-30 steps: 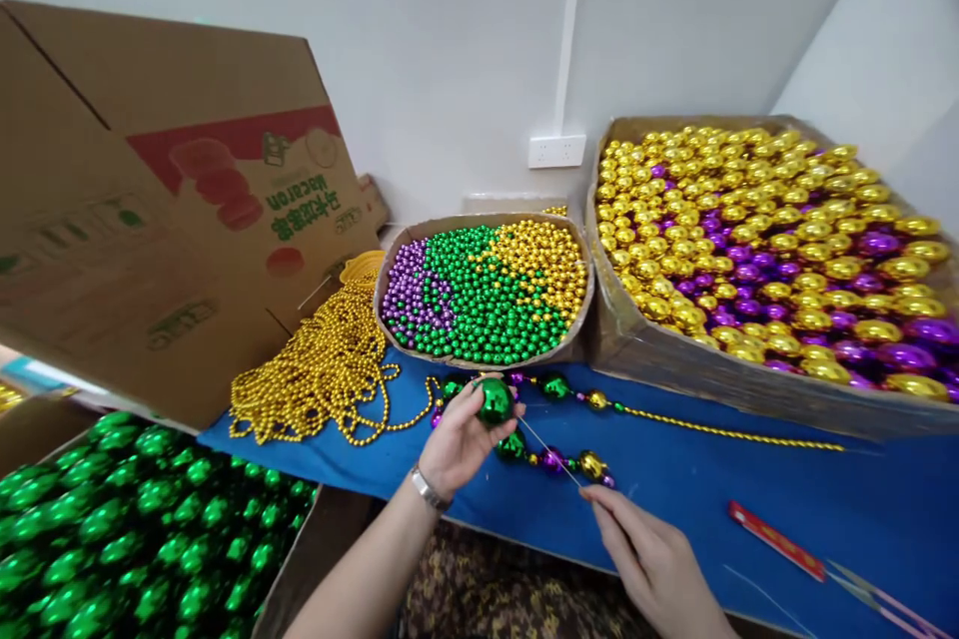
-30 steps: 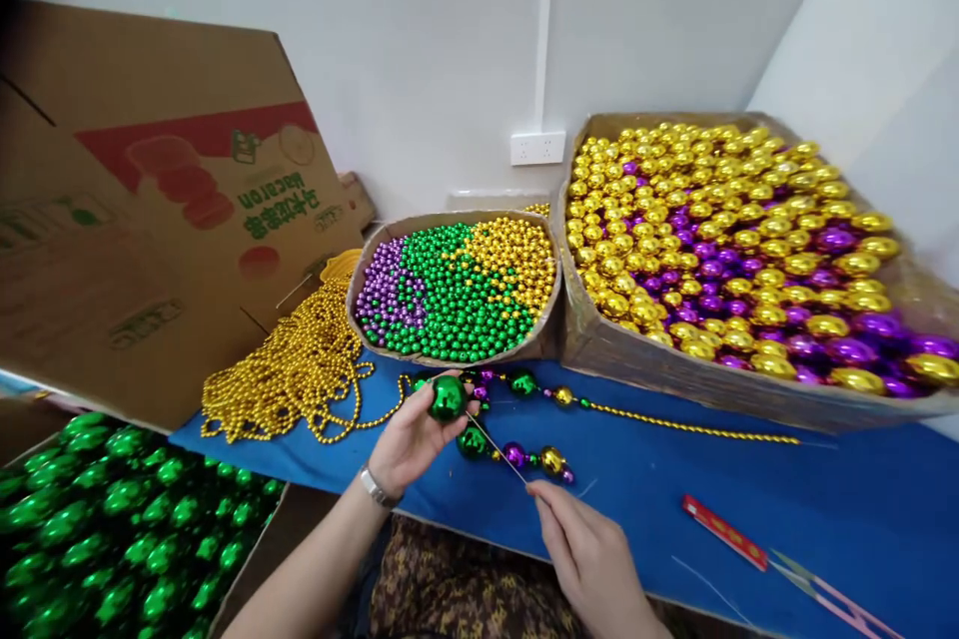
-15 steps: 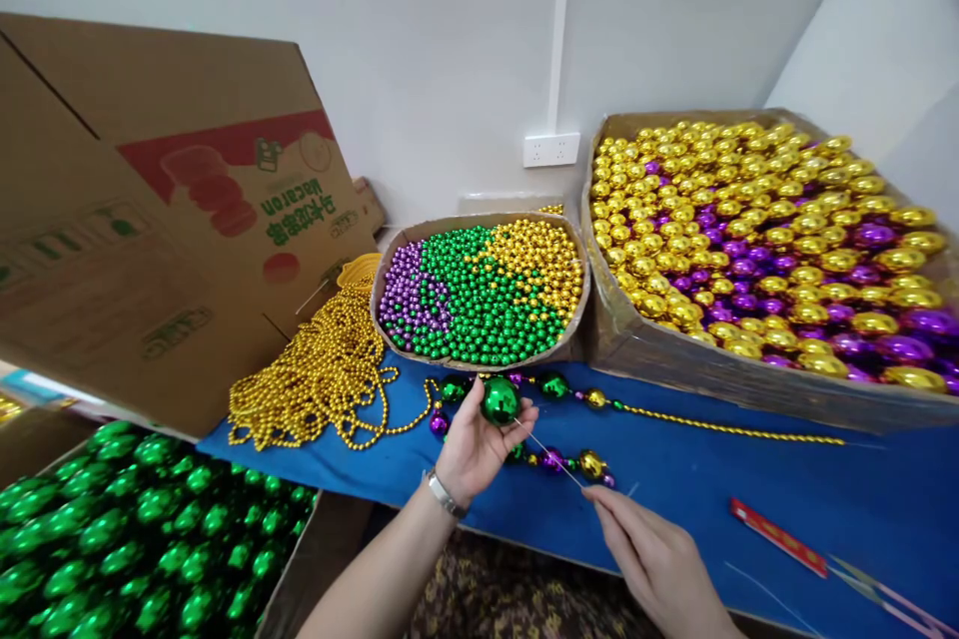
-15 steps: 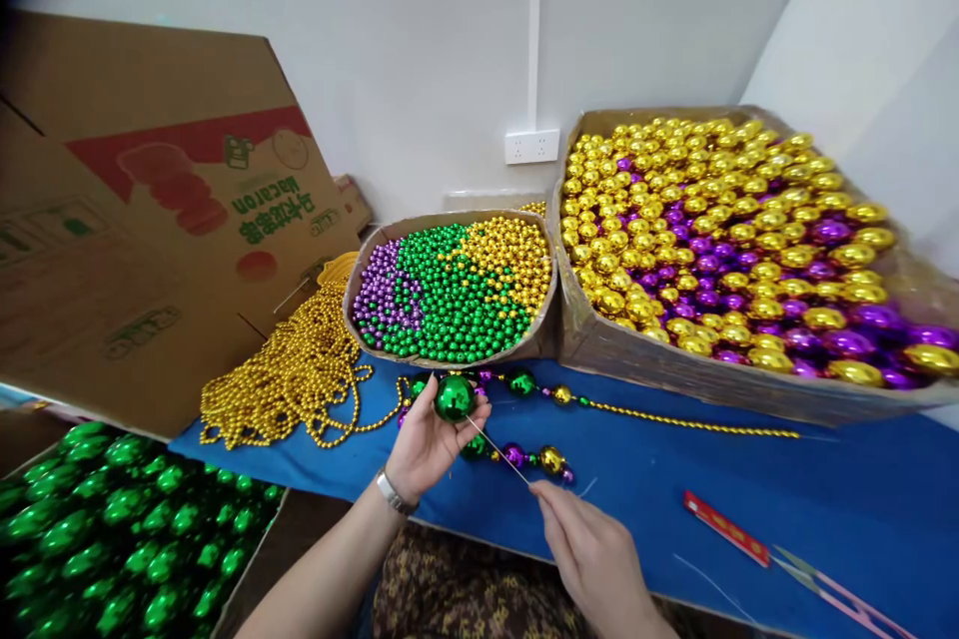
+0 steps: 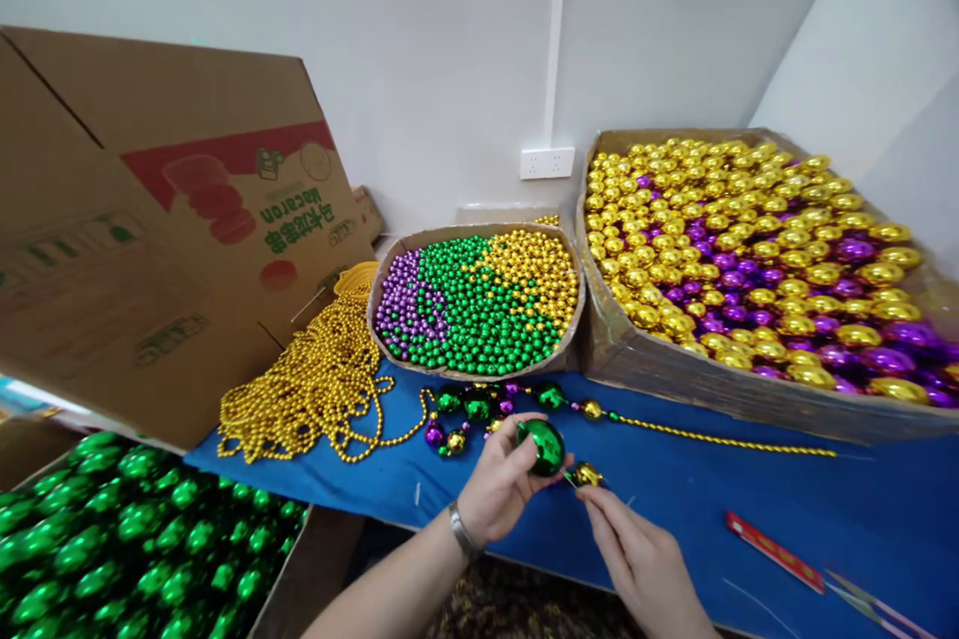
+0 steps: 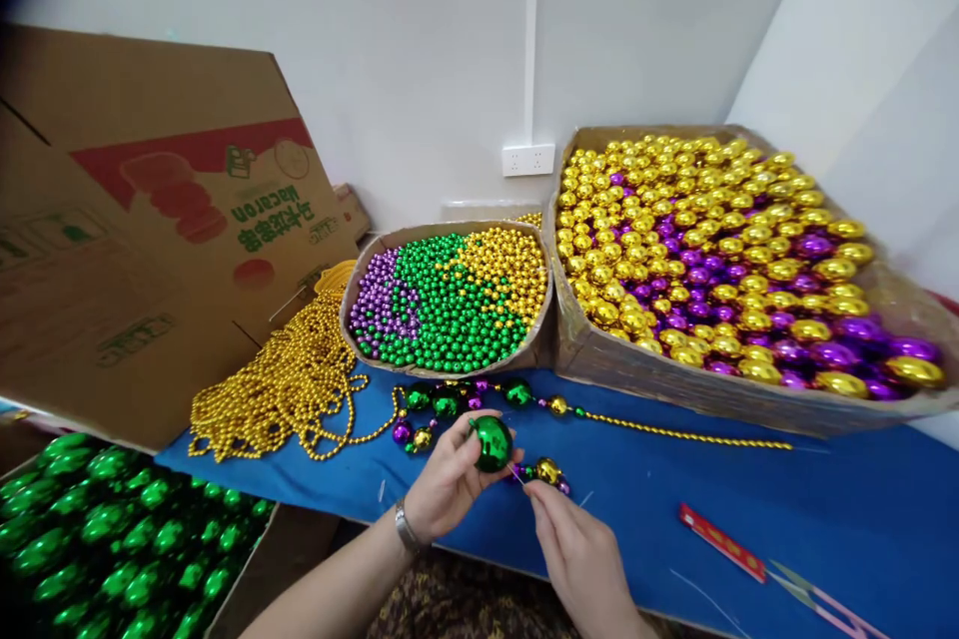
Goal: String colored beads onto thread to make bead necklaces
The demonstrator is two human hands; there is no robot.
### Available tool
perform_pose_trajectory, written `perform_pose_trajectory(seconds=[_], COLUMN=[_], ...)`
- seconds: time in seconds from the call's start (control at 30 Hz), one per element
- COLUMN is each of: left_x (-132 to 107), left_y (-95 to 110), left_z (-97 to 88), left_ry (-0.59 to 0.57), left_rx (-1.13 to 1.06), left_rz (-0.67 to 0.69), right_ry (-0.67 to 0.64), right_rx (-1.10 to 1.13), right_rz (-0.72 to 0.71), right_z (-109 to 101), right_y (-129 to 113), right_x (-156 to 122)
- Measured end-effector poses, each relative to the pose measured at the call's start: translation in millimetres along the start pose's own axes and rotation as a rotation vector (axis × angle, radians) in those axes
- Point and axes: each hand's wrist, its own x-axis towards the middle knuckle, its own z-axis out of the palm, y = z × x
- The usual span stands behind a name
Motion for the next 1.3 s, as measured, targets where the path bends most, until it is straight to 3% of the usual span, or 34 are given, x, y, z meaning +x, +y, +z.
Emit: perform_pose_trajectory(seconds=[0.1,0.17,0.3,0.37,0.47,0.63,0.8,0.87,0.97,1.03,1.3], left_x=[10,30,101,139,183,204,174,151,118,102,87], left_y=[12,29,65,75,77,72,62,55,44,39,32], left_z=[0.0,-0.6,-1.0,0.2,3.1,6.5,11.0,13.3,17.3,20.5,29.4], left_ry=[-0.034,0.004,0.113,0.104,0.054,0.044,0.055,0.006,-0.05,-0.053,-0.047], left_rx=[0.229,0.479,1.224,1.59,1.748,1.687,1.457,1.171,0.519,0.274,0.172], left_rz=[0.048,0.186,0.475,0.492,0.461,0.444,0.423,0.342,0.133,0.031,-0.019], right_ry=[0.044,0.081,0.142,0.154,0.171,0.213,0.225,0.226,0.226,0.226,0.253], right_rx=[-0.01,-0.034,-0.097,-0.109,-0.111,-0.127,-0.12,-0.119,-0.121,-0.127,-0.175], right_rz=[0.02,0.035,0.047,0.05,0.043,0.027,0.072,0.092,0.117,0.122,0.084], right_z=[-4,-9,-17,-20,-22,-27,-33,-36,-38,-38,-37], right_y=[5,9,18,21,23,28,30,30,28,28,31], right_x=[1,2,3,3,3,3,3,3,4,4,1])
